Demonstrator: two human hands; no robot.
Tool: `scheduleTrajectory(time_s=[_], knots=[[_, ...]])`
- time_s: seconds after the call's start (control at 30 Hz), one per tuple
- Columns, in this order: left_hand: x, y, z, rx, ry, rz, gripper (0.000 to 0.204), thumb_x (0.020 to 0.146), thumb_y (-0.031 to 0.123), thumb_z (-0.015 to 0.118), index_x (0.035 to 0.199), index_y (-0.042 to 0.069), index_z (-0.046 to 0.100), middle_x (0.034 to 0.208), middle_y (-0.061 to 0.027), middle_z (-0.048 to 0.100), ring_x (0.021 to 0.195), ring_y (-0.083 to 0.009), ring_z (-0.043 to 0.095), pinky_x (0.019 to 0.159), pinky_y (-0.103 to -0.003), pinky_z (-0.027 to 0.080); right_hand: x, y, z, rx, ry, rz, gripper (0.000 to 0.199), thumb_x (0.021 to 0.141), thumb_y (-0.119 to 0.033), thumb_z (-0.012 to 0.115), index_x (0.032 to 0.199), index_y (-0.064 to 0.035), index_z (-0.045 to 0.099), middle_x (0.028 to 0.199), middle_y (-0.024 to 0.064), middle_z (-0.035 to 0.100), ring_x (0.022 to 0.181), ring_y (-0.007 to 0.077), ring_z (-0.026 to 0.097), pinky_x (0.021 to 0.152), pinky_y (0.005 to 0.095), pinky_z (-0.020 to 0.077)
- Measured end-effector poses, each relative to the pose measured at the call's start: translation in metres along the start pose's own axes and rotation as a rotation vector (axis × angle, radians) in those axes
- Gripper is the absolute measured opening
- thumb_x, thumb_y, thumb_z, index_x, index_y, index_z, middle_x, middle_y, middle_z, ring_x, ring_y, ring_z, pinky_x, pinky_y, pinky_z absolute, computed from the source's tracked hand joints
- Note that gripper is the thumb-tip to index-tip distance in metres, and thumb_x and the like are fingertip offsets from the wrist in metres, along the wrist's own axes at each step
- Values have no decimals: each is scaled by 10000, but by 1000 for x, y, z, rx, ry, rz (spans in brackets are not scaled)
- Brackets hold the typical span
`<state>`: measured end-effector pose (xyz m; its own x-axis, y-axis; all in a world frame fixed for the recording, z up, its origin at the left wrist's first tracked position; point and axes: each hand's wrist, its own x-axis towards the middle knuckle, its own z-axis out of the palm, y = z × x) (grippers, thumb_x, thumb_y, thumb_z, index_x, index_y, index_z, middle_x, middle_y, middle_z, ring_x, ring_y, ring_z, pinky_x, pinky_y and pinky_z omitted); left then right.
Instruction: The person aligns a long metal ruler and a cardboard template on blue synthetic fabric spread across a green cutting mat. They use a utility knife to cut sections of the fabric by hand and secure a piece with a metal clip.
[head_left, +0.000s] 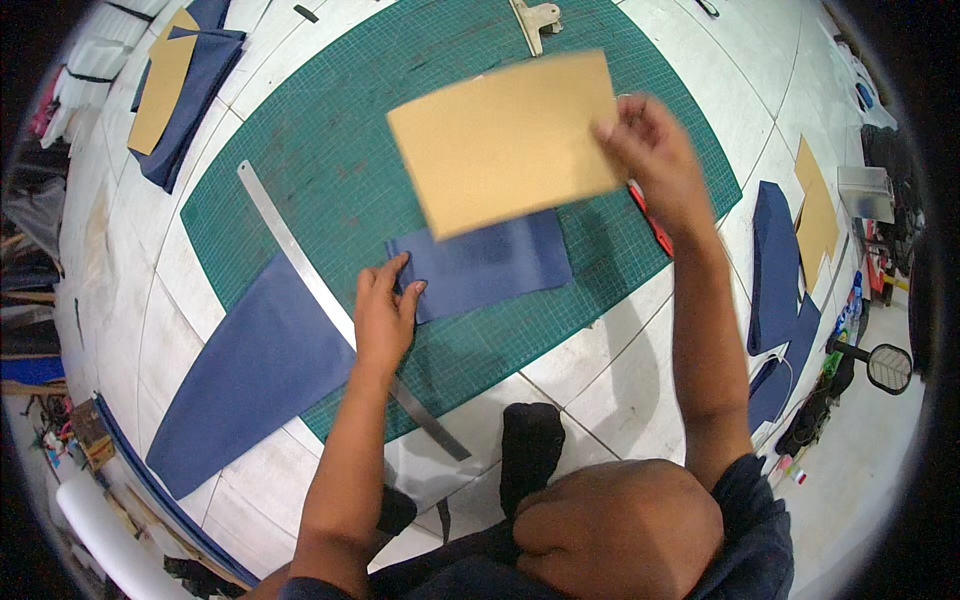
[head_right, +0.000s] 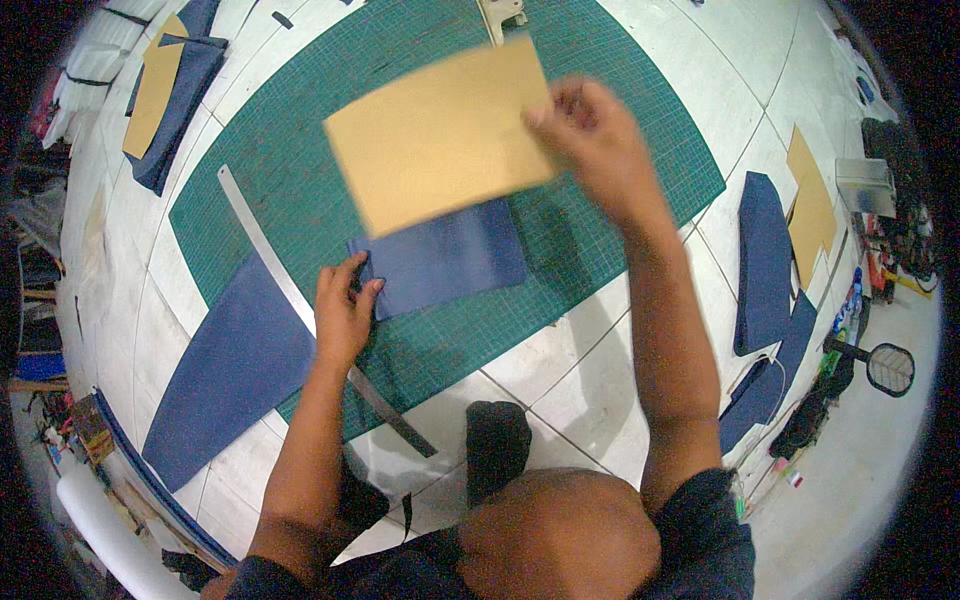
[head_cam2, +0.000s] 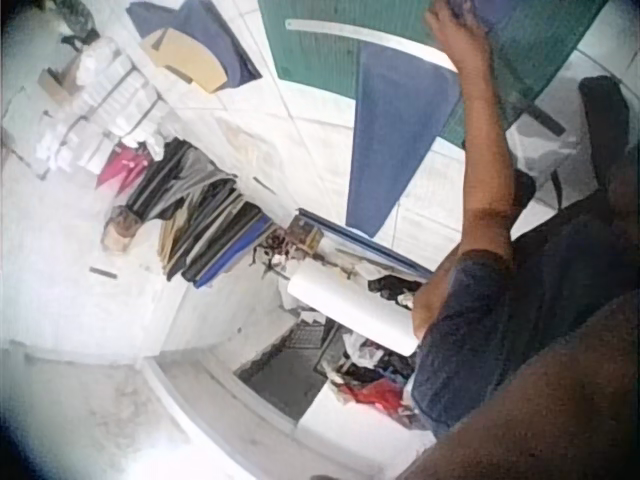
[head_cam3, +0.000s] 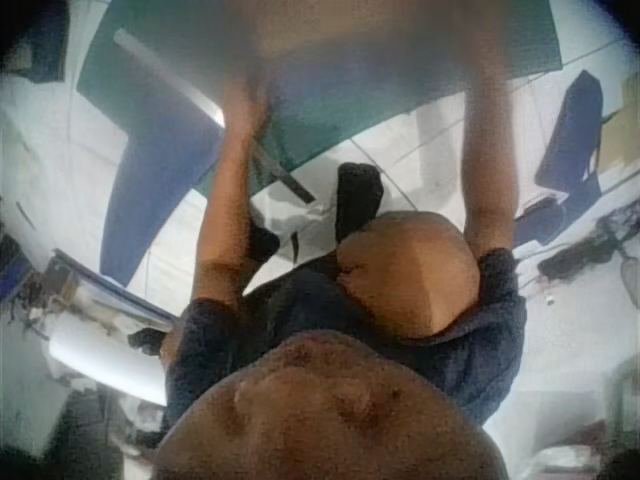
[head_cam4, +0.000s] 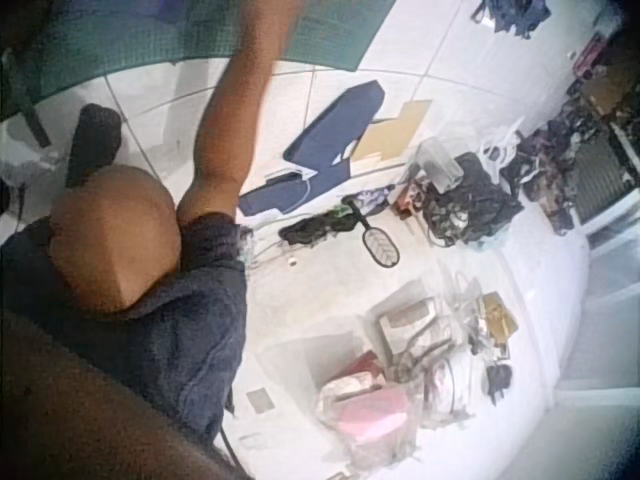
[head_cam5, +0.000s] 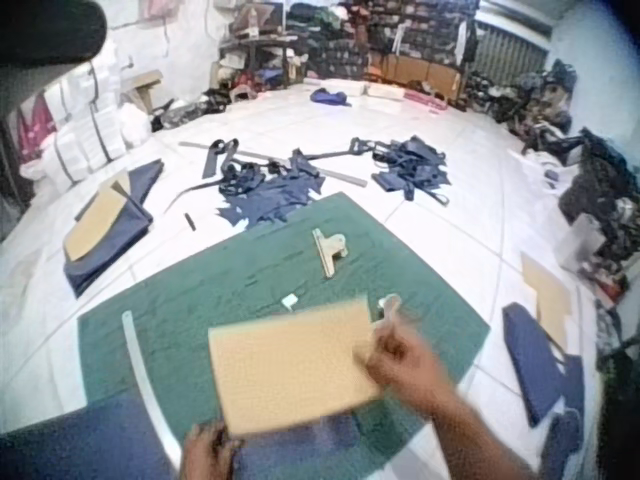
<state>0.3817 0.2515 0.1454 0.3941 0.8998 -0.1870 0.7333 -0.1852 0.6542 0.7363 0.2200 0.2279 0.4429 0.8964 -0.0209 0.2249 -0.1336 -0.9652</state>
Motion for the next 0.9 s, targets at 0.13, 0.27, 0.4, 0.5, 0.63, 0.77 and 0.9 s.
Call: scheduleTrajectory(time_s=[0.13,0.27,0.4,0.5,0.63,0.77,0.9], knots=[[2,-17,-3,73,28,191,397,874,58,716,1264,28,648,987,-139,562,791,-245,599,749,-356,515,-76,38,58,-79,-40,247,255,908,-237,741,1006,-17,658,872,65,663,786,168,619,715,337,503],[4,-21,-3,19,5,209,433,881,52,711,1310,51,653,937,-118,543,781,-233,563,763,-347,499,-103,62,84,-442,-13,238,243,909,-198,728,1009,10,650,862,112,668,786,217,650,714,358,519],[5,-17,-4,-38,-22,136,426,885,59,711,1306,43,652,944,-113,544,794,-230,568,770,-342,499,-104,64,84,-502,-28,130,242,904,-174,714,1003,36,646,867,167,663,770,291,644,712,401,513],[4,-16,-4,-27,-7,160,415,890,61,705,1301,41,654,947,-112,545,790,-226,571,768,-341,500,-104,63,82,-515,-30,140,232,898,-167,714,996,33,651,860,171,658,777,309,642,713,414,509],[3,-16,-4,-17,-3,148,413,893,81,707,1301,39,652,953,-113,546,775,-210,574,759,-338,504,-105,66,85,-580,-15,85,225,892,-176,714,992,19,660,865,170,661,785,333,640,718,426,508],[4,-10,-5,8,-47,70,472,871,159,758,1310,34,637,971,-112,549,744,-200,573,737,-340,513,-104,65,86,-600,5,106,243,879,-197,725,999,5,663,877,166,670,798,350,645,719,443,508],[2,-1,-3,9,-41,47,542,844,236,800,1314,31,625,990,-111,551,711,-200,569,708,-341,518,-105,59,85,-622,7,152,311,867,-214,737,1077,-7,640,863,164,676,801,348,660,718,451,513]])
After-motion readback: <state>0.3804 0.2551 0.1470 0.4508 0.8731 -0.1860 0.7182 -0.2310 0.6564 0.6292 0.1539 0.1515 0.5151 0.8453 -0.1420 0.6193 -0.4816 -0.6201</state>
